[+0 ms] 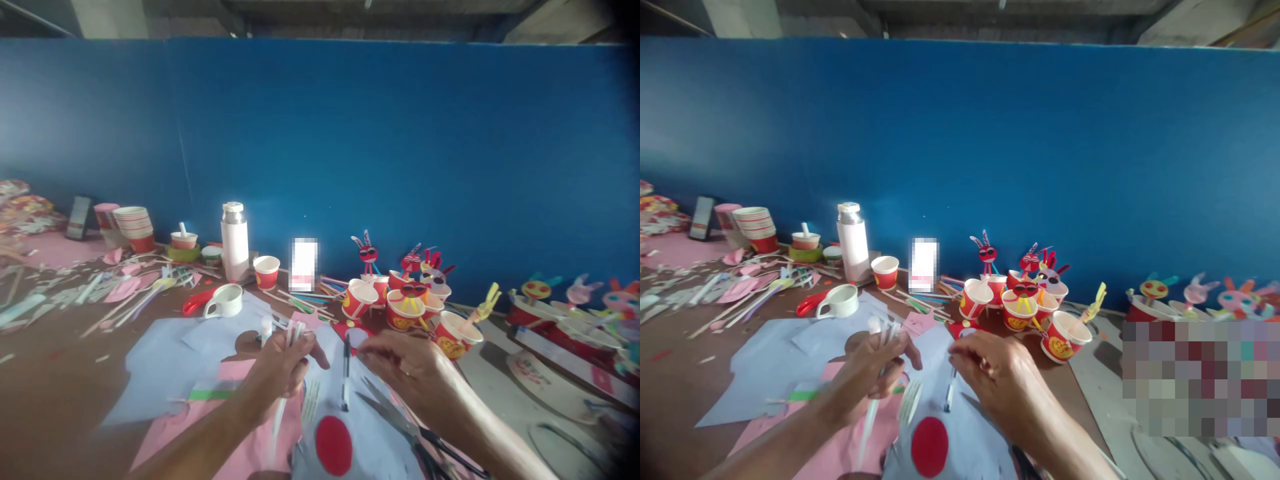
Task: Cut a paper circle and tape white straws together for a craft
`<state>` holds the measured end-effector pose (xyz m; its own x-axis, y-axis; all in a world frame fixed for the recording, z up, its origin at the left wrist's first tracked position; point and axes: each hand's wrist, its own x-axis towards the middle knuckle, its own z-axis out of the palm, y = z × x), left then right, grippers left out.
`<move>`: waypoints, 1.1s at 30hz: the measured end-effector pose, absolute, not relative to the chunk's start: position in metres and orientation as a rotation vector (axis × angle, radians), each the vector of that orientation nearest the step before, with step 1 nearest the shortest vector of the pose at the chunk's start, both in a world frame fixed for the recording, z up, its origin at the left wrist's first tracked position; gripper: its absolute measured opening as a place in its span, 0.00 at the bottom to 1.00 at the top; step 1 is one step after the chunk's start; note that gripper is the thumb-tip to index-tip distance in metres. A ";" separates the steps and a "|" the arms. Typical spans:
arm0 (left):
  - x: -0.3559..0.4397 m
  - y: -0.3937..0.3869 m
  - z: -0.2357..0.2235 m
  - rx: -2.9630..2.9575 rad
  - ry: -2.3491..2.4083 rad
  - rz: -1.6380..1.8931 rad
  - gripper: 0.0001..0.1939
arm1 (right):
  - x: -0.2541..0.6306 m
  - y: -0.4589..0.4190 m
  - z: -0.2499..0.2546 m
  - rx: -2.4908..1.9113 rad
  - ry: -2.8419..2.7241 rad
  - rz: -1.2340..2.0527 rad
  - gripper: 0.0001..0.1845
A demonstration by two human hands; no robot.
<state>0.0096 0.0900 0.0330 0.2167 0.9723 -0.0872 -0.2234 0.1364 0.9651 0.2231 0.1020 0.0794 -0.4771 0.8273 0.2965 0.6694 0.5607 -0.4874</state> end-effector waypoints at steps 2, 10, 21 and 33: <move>0.012 0.088 0.034 1.047 0.927 1.072 0.22 | 0.201 0.107 0.084 -1.134 -2.179 0.537 0.08; 0.014 0.089 0.022 0.979 0.962 1.094 0.20 | 0.168 0.113 0.075 -1.082 -2.087 0.740 0.12; 0.018 0.088 0.022 1.039 0.895 1.061 0.21 | 0.167 0.116 0.062 -0.980 -1.798 1.106 0.06; 0.009 0.089 0.036 1.019 0.751 1.097 0.17 | 0.186 0.115 0.083 -0.703 -1.331 0.970 0.03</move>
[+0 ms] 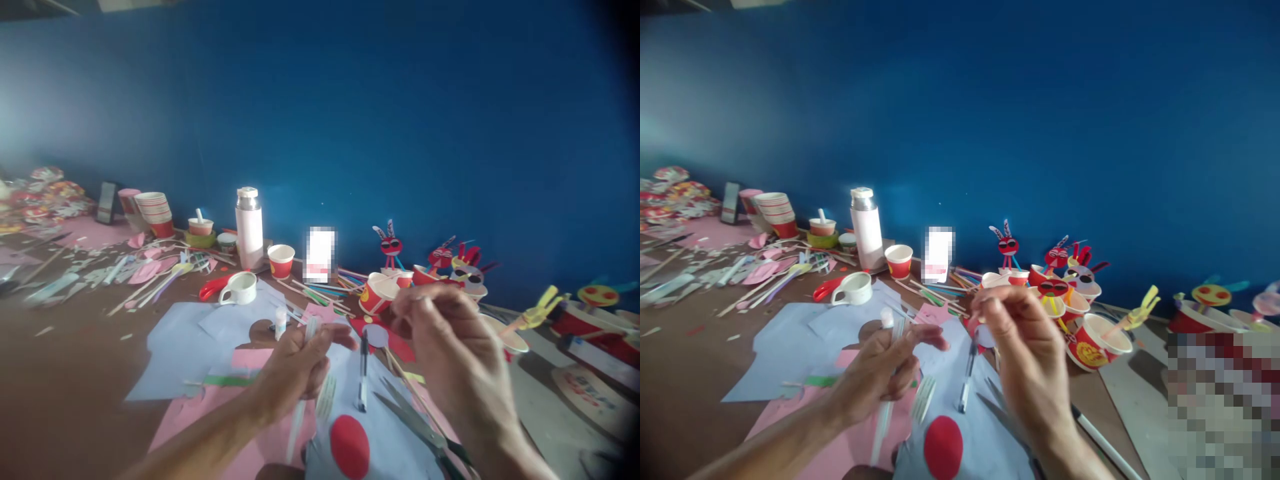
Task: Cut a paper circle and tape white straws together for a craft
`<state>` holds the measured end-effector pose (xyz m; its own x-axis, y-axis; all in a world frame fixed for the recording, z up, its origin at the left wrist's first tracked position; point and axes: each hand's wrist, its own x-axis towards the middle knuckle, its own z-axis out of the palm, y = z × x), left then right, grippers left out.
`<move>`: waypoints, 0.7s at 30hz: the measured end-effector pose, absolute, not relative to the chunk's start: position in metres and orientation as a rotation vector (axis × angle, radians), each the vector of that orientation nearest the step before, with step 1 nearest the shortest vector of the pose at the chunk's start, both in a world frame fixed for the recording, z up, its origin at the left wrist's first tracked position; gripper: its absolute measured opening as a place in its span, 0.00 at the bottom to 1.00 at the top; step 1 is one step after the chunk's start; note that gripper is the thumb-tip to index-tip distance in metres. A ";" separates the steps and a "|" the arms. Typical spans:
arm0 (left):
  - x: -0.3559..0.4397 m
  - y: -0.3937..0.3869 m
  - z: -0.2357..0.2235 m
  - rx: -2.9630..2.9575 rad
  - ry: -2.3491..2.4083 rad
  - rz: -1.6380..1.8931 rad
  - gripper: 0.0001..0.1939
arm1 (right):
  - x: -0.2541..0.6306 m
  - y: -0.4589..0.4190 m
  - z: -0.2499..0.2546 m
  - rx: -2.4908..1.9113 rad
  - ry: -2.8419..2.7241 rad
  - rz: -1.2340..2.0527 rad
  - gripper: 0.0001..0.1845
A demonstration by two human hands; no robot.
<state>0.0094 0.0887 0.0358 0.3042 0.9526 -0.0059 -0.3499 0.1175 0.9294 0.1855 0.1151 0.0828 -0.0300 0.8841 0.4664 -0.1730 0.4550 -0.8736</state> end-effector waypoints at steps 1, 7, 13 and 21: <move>0.009 0.090 0.035 1.002 0.742 1.059 0.17 | 0.190 0.115 0.087 -0.736 -1.314 0.953 0.04; 0.011 0.089 0.031 0.954 0.649 0.836 0.17 | 0.190 0.120 0.087 -0.872 -1.724 1.181 0.04; 0.015 0.086 0.028 1.006 0.678 0.821 0.15 | 0.182 0.116 0.080 -0.892 -2.048 1.032 0.05; 0.017 0.087 0.025 0.952 0.724 0.862 0.17 | 0.180 0.114 0.079 -0.986 -2.061 0.815 0.06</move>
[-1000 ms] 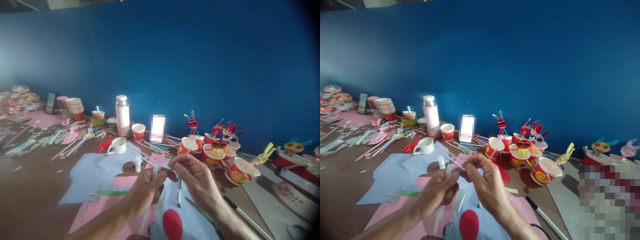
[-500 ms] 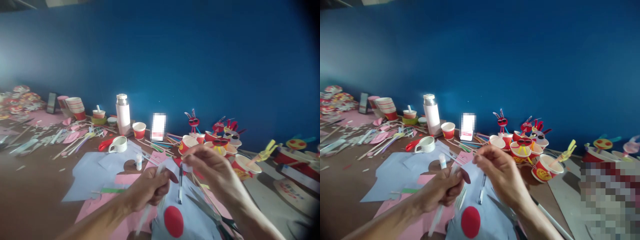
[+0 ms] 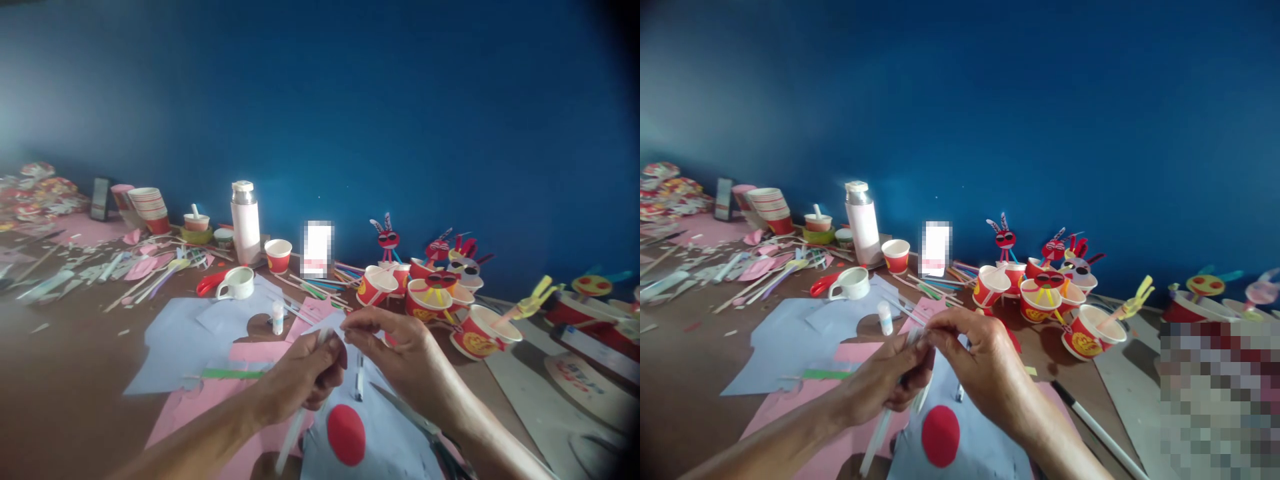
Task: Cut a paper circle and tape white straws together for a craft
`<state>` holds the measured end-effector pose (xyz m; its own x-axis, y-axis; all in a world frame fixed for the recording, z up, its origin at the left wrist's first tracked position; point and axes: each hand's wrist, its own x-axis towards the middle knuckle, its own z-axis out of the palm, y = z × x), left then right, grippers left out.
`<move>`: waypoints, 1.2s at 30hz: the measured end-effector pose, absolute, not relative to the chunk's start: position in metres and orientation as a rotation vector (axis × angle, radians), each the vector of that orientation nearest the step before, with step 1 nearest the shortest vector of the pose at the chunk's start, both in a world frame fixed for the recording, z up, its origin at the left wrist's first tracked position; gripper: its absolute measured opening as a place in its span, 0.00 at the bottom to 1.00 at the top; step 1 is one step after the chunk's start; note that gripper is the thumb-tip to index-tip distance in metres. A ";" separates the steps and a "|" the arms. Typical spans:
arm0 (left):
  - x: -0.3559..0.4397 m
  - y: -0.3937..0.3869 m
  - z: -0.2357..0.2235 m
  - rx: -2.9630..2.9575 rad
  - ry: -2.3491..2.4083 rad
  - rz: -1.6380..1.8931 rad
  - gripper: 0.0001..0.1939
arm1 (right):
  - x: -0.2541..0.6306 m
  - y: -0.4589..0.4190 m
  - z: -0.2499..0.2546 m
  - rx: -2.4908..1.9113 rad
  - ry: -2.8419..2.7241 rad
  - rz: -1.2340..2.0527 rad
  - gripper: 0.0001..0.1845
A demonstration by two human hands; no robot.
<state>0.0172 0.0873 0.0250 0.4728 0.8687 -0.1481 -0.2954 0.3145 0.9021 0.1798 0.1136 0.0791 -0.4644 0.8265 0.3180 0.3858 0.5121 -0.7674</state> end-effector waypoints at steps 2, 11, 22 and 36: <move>0.018 0.088 0.025 0.994 0.748 0.859 0.18 | 0.179 0.113 0.078 -0.990 -2.095 0.803 0.06; 0.020 0.085 0.020 1.205 0.975 0.922 0.16 | 0.176 0.106 0.076 -1.013 -2.245 0.668 0.08; 0.018 0.081 0.036 1.331 0.982 0.964 0.12 | 0.172 0.105 0.071 -1.059 -2.204 0.547 0.05; 0.019 0.080 0.028 1.513 1.104 1.039 0.09 | 0.168 0.104 0.065 -1.065 -2.202 0.504 0.05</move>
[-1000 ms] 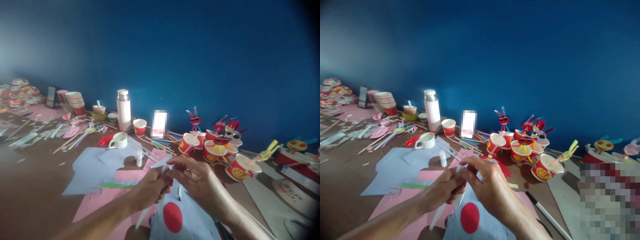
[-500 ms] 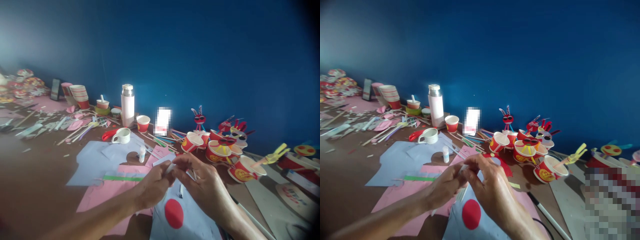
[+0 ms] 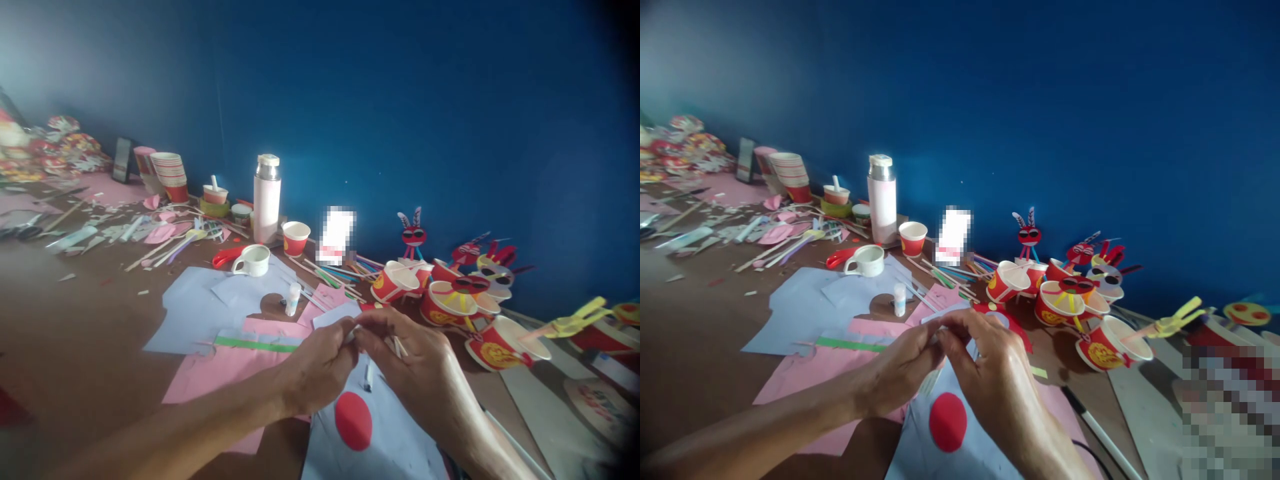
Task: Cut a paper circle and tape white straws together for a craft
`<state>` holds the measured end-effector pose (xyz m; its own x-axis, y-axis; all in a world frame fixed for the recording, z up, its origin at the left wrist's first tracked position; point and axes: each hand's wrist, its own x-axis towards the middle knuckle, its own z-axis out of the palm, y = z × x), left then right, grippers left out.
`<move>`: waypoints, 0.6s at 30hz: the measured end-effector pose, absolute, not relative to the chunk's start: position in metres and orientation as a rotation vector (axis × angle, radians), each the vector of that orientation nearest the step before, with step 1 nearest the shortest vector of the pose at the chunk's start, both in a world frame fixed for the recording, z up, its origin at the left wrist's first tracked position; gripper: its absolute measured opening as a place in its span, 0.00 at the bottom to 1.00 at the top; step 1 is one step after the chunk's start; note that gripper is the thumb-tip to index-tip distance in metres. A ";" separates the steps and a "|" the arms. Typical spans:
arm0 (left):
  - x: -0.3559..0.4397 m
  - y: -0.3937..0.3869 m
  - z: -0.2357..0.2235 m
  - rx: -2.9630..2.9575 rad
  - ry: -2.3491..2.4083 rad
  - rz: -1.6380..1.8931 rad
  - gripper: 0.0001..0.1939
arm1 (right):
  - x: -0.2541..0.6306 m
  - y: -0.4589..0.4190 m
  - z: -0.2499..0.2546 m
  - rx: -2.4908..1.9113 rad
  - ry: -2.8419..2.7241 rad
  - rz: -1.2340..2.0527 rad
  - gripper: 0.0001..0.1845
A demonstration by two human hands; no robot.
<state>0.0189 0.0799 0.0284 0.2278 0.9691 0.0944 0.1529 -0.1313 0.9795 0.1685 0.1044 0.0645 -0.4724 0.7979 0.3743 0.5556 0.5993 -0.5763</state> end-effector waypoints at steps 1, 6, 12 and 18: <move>0.018 0.080 0.029 1.529 1.117 1.037 0.08 | 0.169 0.105 0.065 -1.072 -2.201 0.499 0.05; 0.014 0.080 0.032 1.572 1.094 1.007 0.06 | 0.169 0.106 0.065 -1.123 -2.200 0.471 0.04; 0.011 0.079 0.032 1.497 0.902 1.013 0.07 | 0.169 0.104 0.067 -1.090 -2.201 0.458 0.03; 0.014 0.081 0.022 1.370 0.876 1.030 0.15 | 0.168 0.103 0.070 -1.101 -2.204 0.485 0.03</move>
